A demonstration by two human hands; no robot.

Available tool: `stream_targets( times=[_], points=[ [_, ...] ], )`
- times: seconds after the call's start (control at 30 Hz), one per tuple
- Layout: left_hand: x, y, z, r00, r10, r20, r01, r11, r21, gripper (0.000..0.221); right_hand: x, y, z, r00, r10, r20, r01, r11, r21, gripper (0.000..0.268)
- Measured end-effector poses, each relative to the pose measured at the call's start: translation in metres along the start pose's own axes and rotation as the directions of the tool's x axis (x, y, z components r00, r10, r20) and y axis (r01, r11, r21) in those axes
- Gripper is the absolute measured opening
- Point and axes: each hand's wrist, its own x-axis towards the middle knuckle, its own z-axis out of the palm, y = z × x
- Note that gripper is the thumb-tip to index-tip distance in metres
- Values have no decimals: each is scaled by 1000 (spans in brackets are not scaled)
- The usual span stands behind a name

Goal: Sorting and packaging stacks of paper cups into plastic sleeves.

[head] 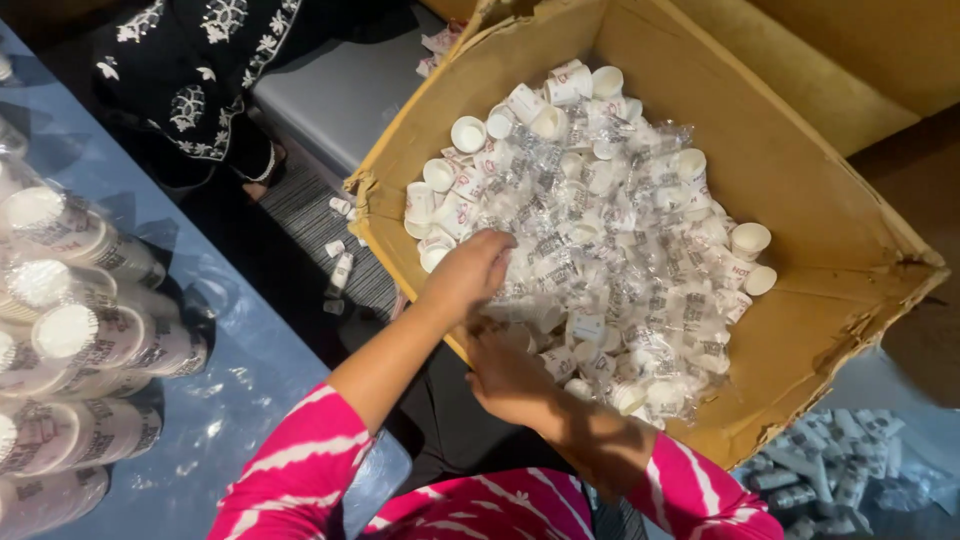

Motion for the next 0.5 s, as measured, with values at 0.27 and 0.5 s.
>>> stream_targets(
  times=[0.27, 0.5],
  points=[
    [4, -3, -2, 984, -164, 68, 156, 982, 108, 36, 8, 59, -36, 936, 346, 67, -344, 857, 384, 37],
    [8, 12, -8, 929, -296, 221, 253, 946, 201, 36, -18, 134, -24, 694, 720, -11, -698, 676, 235, 38]
  ],
)
